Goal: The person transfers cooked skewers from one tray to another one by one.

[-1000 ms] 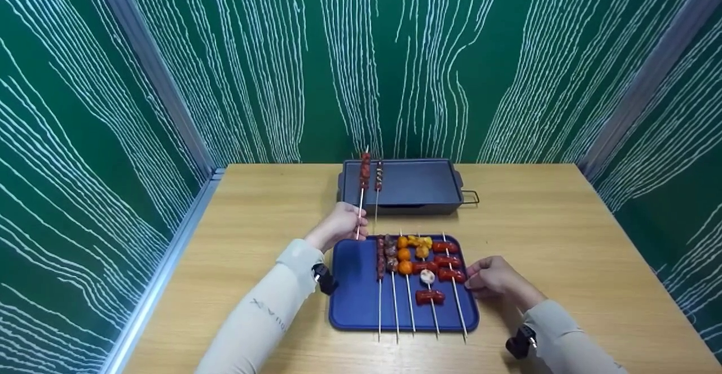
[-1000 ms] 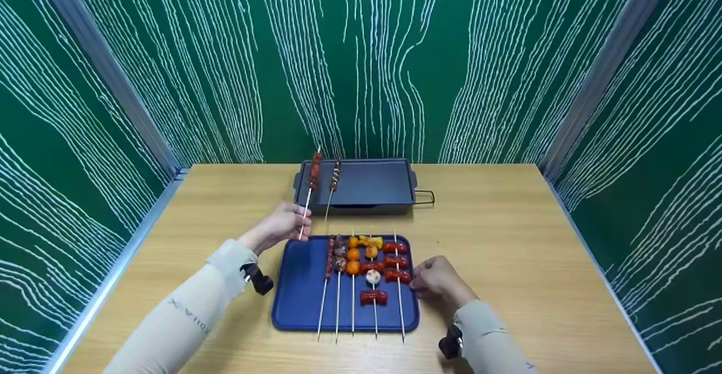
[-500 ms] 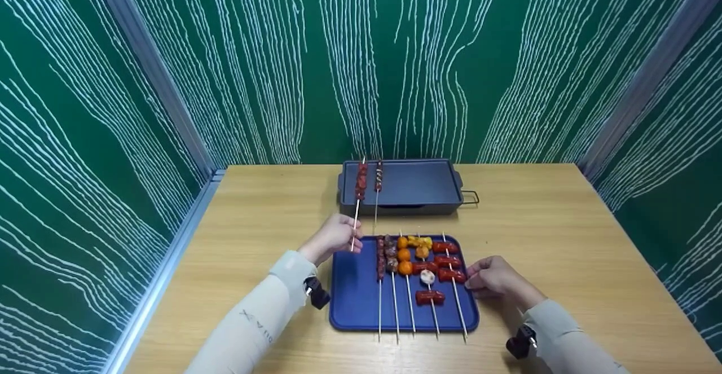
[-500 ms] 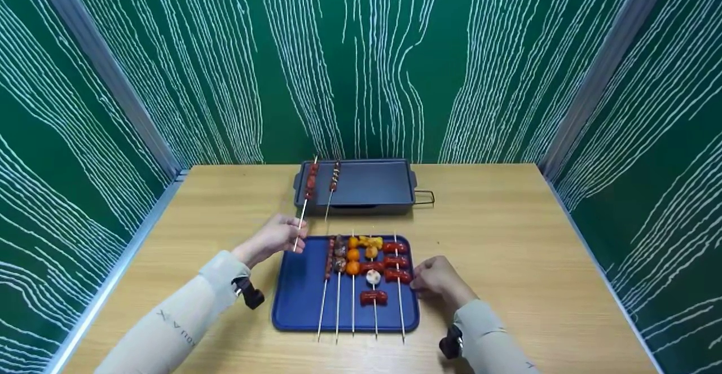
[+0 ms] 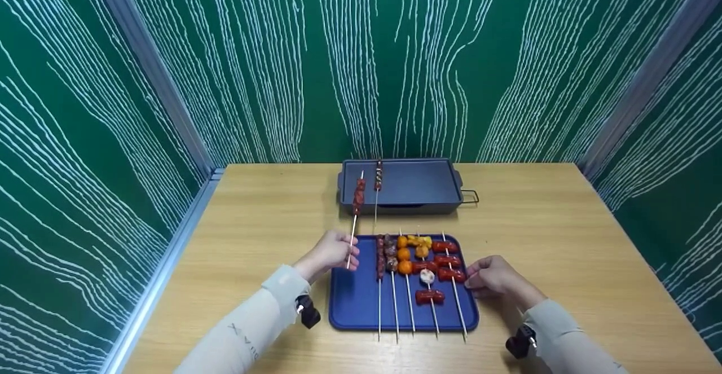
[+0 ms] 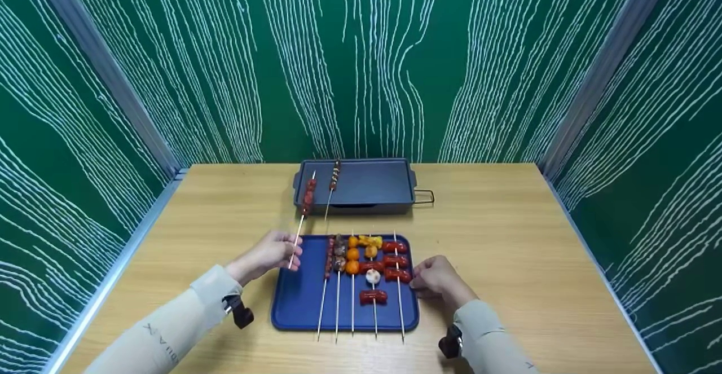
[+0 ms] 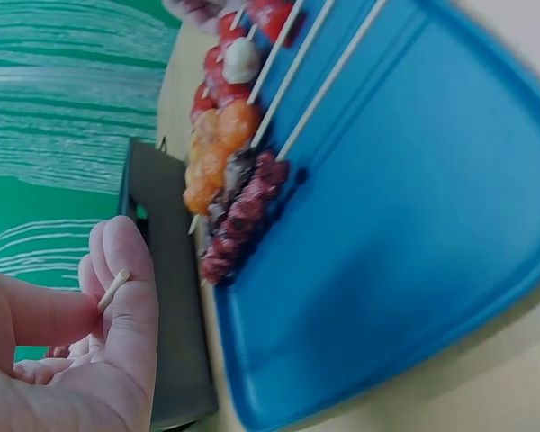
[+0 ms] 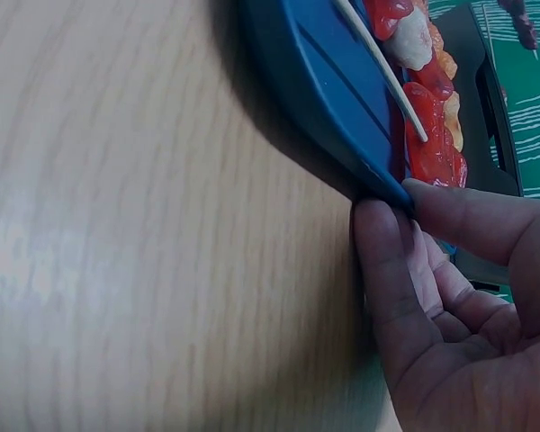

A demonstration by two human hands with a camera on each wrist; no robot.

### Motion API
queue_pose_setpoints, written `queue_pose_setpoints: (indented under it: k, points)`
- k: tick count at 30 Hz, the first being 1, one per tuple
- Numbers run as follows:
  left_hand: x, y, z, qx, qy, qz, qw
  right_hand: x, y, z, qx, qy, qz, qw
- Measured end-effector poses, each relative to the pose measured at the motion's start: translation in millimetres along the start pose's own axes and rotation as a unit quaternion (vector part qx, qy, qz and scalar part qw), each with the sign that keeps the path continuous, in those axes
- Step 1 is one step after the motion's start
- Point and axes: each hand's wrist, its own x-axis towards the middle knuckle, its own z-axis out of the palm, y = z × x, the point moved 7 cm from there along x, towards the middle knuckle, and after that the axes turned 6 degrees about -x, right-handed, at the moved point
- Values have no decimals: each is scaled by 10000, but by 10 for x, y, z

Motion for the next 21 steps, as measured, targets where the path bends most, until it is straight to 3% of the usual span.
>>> queue_pose_setpoints:
  k: [21]
  points:
    - [-430, -395, 121, -38, -26, -52, 10000, 14, 28, 19, 77, -58, 20, 10000]
